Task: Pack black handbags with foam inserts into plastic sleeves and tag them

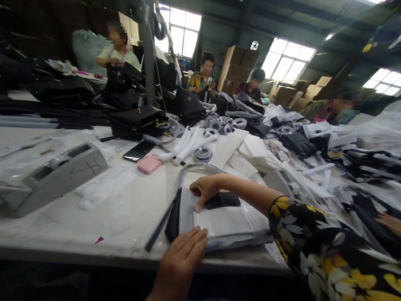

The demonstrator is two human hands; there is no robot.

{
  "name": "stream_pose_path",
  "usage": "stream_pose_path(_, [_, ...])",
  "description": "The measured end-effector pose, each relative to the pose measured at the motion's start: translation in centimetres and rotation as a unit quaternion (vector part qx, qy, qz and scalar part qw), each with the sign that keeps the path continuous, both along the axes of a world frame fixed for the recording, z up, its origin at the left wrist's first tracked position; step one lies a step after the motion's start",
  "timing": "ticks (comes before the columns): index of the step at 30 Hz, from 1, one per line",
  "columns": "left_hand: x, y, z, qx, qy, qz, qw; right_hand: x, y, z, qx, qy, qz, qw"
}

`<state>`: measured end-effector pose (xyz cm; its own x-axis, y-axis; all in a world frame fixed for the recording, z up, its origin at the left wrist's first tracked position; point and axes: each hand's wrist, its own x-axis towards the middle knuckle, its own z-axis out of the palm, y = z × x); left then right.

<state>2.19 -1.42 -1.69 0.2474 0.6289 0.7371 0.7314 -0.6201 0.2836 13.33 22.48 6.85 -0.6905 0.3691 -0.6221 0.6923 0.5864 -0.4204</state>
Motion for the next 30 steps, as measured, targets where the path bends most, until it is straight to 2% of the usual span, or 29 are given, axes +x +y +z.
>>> stream_pose_path(4, [0.0, 0.2, 0.1, 0.011, 0.005, 0.006, 1.000, 0.5, 0.9, -1.1, -0.082, 0.032, -0.054, 0.995])
stream_pose_path(9, [-0.1, 0.3, 0.1, 0.016, 0.004, 0.001, 1.000, 1.2, 0.4, -1.0, -0.132, 0.059, -0.117, 0.982])
stream_pose_path(15, [-0.1, 0.2, -0.3, 0.028, 0.001, -0.001, 1.000, 2.2, -1.2, -0.5, -0.063, 0.122, -0.208, 0.969])
stream_pose_path(20, [0.1, 0.2, -0.6, 0.040, -0.005, 0.003, 0.999, 2.6, -2.7, -1.4, -0.023, 0.152, -0.216, 0.964])
stream_pose_path(26, [0.1, 0.2, -0.2, 0.030, -0.015, 0.001, 0.999, 1.7, -2.0, -3.4, -0.035, 0.150, -0.253, 0.955])
stream_pose_path(30, [0.1, 0.0, -0.1, 0.021, -0.016, 0.001, 1.000, 2.2, -2.0, -2.6, -0.012, 0.166, -0.250, 0.954])
